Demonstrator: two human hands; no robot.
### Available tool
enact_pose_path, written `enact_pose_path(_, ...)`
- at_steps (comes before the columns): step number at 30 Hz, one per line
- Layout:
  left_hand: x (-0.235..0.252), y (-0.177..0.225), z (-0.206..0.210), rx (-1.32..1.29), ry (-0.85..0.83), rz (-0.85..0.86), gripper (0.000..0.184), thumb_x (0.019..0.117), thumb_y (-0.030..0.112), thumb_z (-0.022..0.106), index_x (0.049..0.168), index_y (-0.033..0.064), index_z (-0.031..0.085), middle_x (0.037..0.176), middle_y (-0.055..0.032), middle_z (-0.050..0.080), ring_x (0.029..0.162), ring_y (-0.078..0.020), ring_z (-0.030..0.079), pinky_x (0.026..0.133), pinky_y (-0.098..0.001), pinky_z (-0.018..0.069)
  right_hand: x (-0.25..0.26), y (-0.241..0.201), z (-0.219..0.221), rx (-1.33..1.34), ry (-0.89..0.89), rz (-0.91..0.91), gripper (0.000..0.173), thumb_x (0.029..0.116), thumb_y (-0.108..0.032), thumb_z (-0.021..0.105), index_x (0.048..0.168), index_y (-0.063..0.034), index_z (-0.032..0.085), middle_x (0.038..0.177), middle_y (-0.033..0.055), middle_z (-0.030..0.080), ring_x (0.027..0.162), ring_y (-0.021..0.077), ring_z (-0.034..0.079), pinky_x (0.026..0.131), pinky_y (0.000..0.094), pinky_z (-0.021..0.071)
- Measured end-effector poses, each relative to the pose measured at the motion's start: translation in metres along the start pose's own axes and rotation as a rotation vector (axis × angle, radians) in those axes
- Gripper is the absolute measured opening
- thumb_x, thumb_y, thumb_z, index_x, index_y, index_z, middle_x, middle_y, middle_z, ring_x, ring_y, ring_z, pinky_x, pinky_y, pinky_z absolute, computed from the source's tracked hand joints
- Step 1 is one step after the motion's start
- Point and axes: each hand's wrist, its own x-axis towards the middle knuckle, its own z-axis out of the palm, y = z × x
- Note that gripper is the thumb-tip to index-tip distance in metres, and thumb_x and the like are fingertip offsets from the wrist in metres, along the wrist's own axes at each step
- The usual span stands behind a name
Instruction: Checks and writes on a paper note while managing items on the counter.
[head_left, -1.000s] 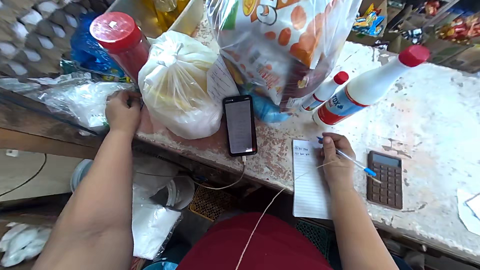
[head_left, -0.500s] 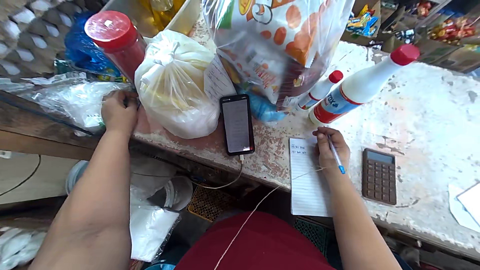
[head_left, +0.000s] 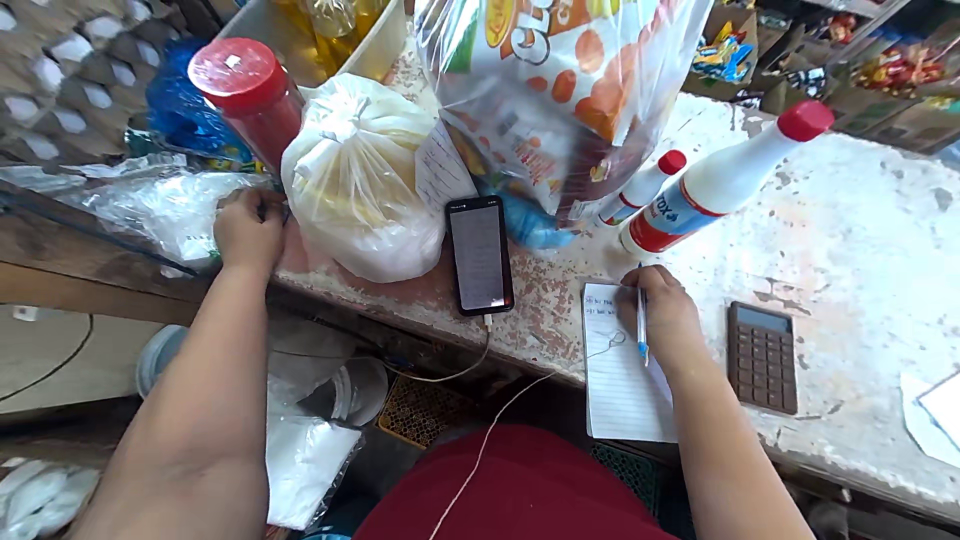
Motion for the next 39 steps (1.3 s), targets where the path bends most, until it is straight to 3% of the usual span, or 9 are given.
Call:
enact_pose_path(8, 0.0, 0.0, 0.001, -0.003, 0.006, -0.023, 0.034, 0.105, 0.023, 0.048, 0.124, 0.0005, 0.065, 0.13, -0.0299, 0.062, 0.126, -0.0503, 0.055, 0.102, -0.0729, 0.037, 0.006, -0.009, -0.001, -0.054, 0.095, 0.084, 0.019, 0.0896, 0.001, 0.067, 0.108, 0.0046, 0.064, 0.113, 0.0288, 0.064, 0.104, 0.0513, 0.064, 0.08, 0.0667, 0.0512)
enact_pose_path(14, 0.0, -0.002, 0.003, -0.013, 0.023, -0.006, 0.033, 0.1044, 0.023, 0.048, 0.122, 0.0018, 0.066, 0.128, -0.0289, 0.063, 0.123, -0.0495, 0.057, 0.099, -0.0732, 0.0387, 0.013, 0.0, 0.003, -0.066, 0.327, 0.03, 0.023, 0.091, -0.004, 0.062, 0.112, 0.0062, 0.065, 0.115, 0.03, 0.065, 0.106, 0.0492, 0.065, 0.083, 0.061, 0.0527)
enact_pose_path(17, 0.0, -0.003, 0.003, -0.018, 0.023, 0.0, 0.033, 0.1044, 0.023, 0.048, 0.122, 0.0018, 0.066, 0.129, -0.0292, 0.062, 0.124, -0.0494, 0.057, 0.1, -0.0731, 0.0382, 0.004, -0.004, 0.004, 0.108, 0.35, -0.021, 0.026, 0.1037, -0.016, 0.056, 0.117, 0.0053, 0.063, 0.108, 0.0259, 0.065, 0.095, 0.0405, 0.066, 0.08, 0.0542, 0.0542)
enact_pose_path(20, 0.0, -0.003, 0.003, -0.01, 0.022, 0.003, 0.033, 0.1046, 0.023, 0.047, 0.122, 0.0011, 0.066, 0.129, -0.029, 0.062, 0.125, -0.0499, 0.056, 0.101, -0.0723, 0.0379, 0.001, -0.009, 0.003, 0.406, 0.318, -0.028, 0.039, 0.1099, -0.028, 0.045, 0.123, 0.0046, 0.063, 0.105, 0.019, 0.067, 0.093, 0.0218, 0.065, 0.085, 0.0389, 0.0535)
enact_pose_path(23, 0.001, -0.004, 0.004, -0.001, 0.019, 0.008, 0.034, 0.1044, 0.022, 0.047, 0.121, 0.0004, 0.065, 0.129, -0.0289, 0.062, 0.126, -0.0497, 0.055, 0.102, -0.0721, 0.0372, 0.004, -0.004, 0.007, 0.674, 0.314, -0.051, 0.041, 0.1117, -0.028, 0.039, 0.106, 0.0003, 0.068, 0.098, 0.0011, 0.068, 0.09, 0.0001, 0.063, 0.084, 0.0207, 0.0523)
enact_pose_path(26, 0.001, -0.004, 0.004, 0.0, 0.025, 0.002, 0.033, 0.1042, 0.023, 0.047, 0.122, 0.0016, 0.066, 0.13, -0.0281, 0.062, 0.127, -0.0495, 0.055, 0.102, -0.0721, 0.0373, 0.011, -0.001, 0.012, 0.851, 0.336, -0.02, 0.032, 0.11, -0.021, 0.041, 0.098, -0.0063, 0.067, 0.082, -0.0087, 0.067, 0.072, -0.0023, 0.062, 0.068, 0.0169, 0.054)
enact_pose_path(28, 0.001, -0.004, 0.003, -0.002, 0.014, 0.001, 0.033, 0.1044, 0.023, 0.048, 0.123, 0.0014, 0.065, 0.13, -0.0294, 0.061, 0.127, -0.0508, 0.054, 0.102, -0.0724, 0.0371, 0.006, -0.005, 0.011, 0.855, 0.306, 0.031, 0.027, 0.111, -0.027, 0.041, 0.098, -0.012, 0.059, 0.077, -0.0098, 0.062, 0.066, -0.0018, 0.06, 0.064, 0.0159, 0.0523)
enact_pose_path(31, 0.001, -0.006, 0.003, 0.0, 0.009, 0.018, 0.035, 0.1045, 0.024, 0.048, 0.123, -0.0005, 0.065, 0.13, -0.0313, 0.061, 0.128, -0.0523, 0.053, 0.103, -0.0742, 0.0362, 0.003, -0.007, 0.013, 0.86, 0.29, 0.083, 0.031, 0.1108, -0.035, 0.043, 0.091, -0.0167, 0.059, 0.071, -0.0099, 0.061, 0.06, -0.0007, 0.058, 0.059, 0.016, 0.0492)
enact_pose_path(39, 0.0, -0.003, 0.003, -0.006, 0.029, 0.031, 0.033, 0.1047, 0.023, 0.047, 0.121, 0.0002, 0.065, 0.129, -0.0291, 0.062, 0.128, -0.0508, 0.053, 0.103, -0.0722, 0.0365, 0.015, -0.006, 0.03, 0.901, 0.315, 0.125, 0.036, 0.1105, -0.025, 0.042, 0.083, -0.0129, 0.061, 0.069, -0.01, 0.06, 0.058, -0.0018, 0.055, 0.055, 0.0158, 0.0481)
